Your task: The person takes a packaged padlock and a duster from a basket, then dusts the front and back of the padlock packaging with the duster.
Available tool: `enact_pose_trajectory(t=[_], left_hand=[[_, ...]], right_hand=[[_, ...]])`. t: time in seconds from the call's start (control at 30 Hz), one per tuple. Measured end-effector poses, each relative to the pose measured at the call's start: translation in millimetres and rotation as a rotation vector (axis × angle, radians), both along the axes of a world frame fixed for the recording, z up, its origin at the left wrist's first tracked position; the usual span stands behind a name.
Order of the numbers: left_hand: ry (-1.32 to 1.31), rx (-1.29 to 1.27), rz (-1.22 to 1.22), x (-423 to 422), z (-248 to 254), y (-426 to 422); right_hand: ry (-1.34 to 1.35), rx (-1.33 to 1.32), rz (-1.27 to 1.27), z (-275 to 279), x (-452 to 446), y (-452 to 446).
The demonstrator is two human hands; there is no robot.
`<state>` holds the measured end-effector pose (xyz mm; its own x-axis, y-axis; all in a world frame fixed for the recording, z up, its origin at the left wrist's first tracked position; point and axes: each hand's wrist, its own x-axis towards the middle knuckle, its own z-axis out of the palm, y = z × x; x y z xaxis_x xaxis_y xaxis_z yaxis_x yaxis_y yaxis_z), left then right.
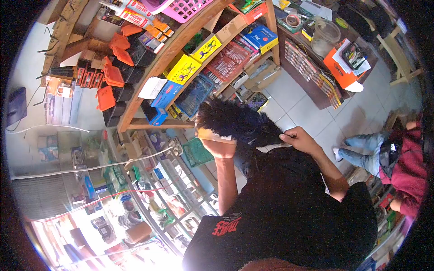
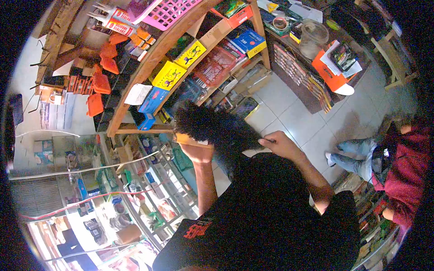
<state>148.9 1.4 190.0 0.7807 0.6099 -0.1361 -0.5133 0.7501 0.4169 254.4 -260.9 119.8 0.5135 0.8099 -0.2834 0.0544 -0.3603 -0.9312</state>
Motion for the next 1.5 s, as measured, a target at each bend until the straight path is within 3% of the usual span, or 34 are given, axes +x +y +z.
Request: enact_pose_trajectory(t=[0.1, 0.2, 0.4, 0.43, 0.5, 0.57, 0.63, 0.7, 0.77, 0.93, 0.97, 1.07, 1.1, 1.2, 1.23, 1.27, 1.33, 1.37, 1.4, 1.5], left_hand=[[-0.116, -0.056, -0.125, -2, 6, -11], [-0.038, -0.016, -0.058, 5, 15, -16], [-0.023, 0.139, -0.005, -8, 6, 34], [-0.124, 0.197, -0.061, -10, 6, 39], [-0.735, -0.819, -0.118, -21, -26, 73], [-0.912, -1.145, -0.147, -20, -22, 77], [-0.695, -0.763, -0.149, -19, -11, 66], [-0.276, 0.160, -0.168, -18, -10, 56], [-0.292, 0.087, -0.144, -17, -11, 52], [-0.204, 0.067, -0.086, -11, -12, 46], [-0.187, 0.160, -0.088, -9, -11, 38], [-0.258, 0.184, -0.232, 0, -6, 19], [-0.225, 0.165, -0.226, 0, -4, 16], [-0.134, 0.110, -0.215, 1, 0, 8], [0.126, 0.180, -0.048, 1, -10, 10], [-0.053, 0.077, -0.117, 0, -1, 5], [-0.096, 0.066, -0.152, 1, 11, 14], [-0.029, 0.158, -0.018, 11, 39, 8], [-0.047, 0.013, -0.058, 14, 47, 3], [-0.021, 0.246, -0.189, 2, 8, 5]], right_hand=[[-0.072, 0.070, -0.027, 7, -9, 7], [0.101, 0.039, -0.071, 14, -19, 17], [0.029, 0.005, 0.048, -12, -25, -15], [0.003, 0.003, 0.067, -11, -24, -21], [0.006, -0.029, 0.094, -6, -23, -34], [-0.038, -0.068, 0.156, -8, -22, -43], [-0.054, -0.018, 0.056, -8, -27, -46], [-0.021, 0.013, -0.001, -1, -28, -44], [0.056, 0.031, -0.018, 8, -28, -40], [-0.141, 0.003, 0.129, 10, -18, -37], [-0.171, 0.009, 0.145, 14, -19, -33], [-0.180, 0.036, -0.114, 28, -34, -11], [-0.180, 0.051, -0.178, 30, -37, -3], [-0.094, 0.013, 0.016, 38, -35, 4], [-0.156, -0.045, 0.090, 46, -33, 2], [-0.136, -0.030, 0.009, 46, -34, 4], [-0.094, 0.001, -0.149, 46, -38, 6], [-0.101, 0.012, -0.116, 46, -36, 6], [-0.109, 0.022, -0.081, 47, -33, 6], [-0.169, 0.000, -0.030, 58, -25, 6]])
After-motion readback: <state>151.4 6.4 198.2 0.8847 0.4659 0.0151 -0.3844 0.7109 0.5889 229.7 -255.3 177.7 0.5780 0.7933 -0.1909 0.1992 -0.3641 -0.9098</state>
